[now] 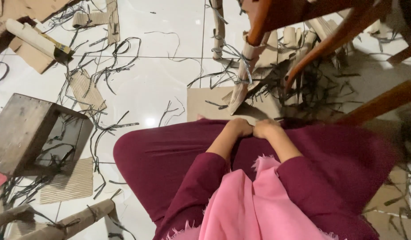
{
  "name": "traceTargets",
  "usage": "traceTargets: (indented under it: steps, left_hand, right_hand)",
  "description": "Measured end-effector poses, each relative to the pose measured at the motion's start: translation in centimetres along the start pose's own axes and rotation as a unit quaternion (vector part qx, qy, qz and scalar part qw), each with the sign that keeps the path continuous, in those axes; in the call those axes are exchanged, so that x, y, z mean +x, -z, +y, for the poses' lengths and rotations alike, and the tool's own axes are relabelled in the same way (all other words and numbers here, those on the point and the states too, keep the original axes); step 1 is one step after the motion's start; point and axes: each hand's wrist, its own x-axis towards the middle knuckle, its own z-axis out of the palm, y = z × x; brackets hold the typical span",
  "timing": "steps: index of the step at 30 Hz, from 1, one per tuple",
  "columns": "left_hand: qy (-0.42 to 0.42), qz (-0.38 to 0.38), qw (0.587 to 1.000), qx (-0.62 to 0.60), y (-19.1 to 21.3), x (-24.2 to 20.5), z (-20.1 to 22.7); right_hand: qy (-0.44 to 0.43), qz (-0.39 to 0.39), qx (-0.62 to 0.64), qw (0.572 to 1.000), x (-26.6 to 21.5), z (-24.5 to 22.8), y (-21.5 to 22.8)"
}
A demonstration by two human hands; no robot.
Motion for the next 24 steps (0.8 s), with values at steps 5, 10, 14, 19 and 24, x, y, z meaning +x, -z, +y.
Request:
traceTargets:
  steps: [5,10,14,19,24]
  left_hand:
    - [-0.042,-0.021,0.999,-0.008,4.3,-9.3,1.5]
    - [-0.066,0.014,0.997,0.034,4.1,-8.3,0.9]
    - [-0.066,-0.007,0.998,-0.002,9.0,-11.7,-2.1]
    - [-0.017,-0.046,0.991,-0.124,16.1,-14.3,-11.1]
    - [0.062,-0.001,0.99,-0.126,17.9,-14.2,-15.3]
  right_hand:
    - [-0.004,-0.022,0.041,0.999,-2.5,0.1,-0.4]
    - [0.043,0.034,0.085,0.995,-5.2,-2.6,1.8]
    - [0.182,0.181,0.15,0.955,0.0,-5.9,2.7]
    - [0.275,0.277,0.238,0.889,7.2,-15.0,6.8]
    - [0.273,0.357,0.225,0.865,13.8,-21.7,9.1]
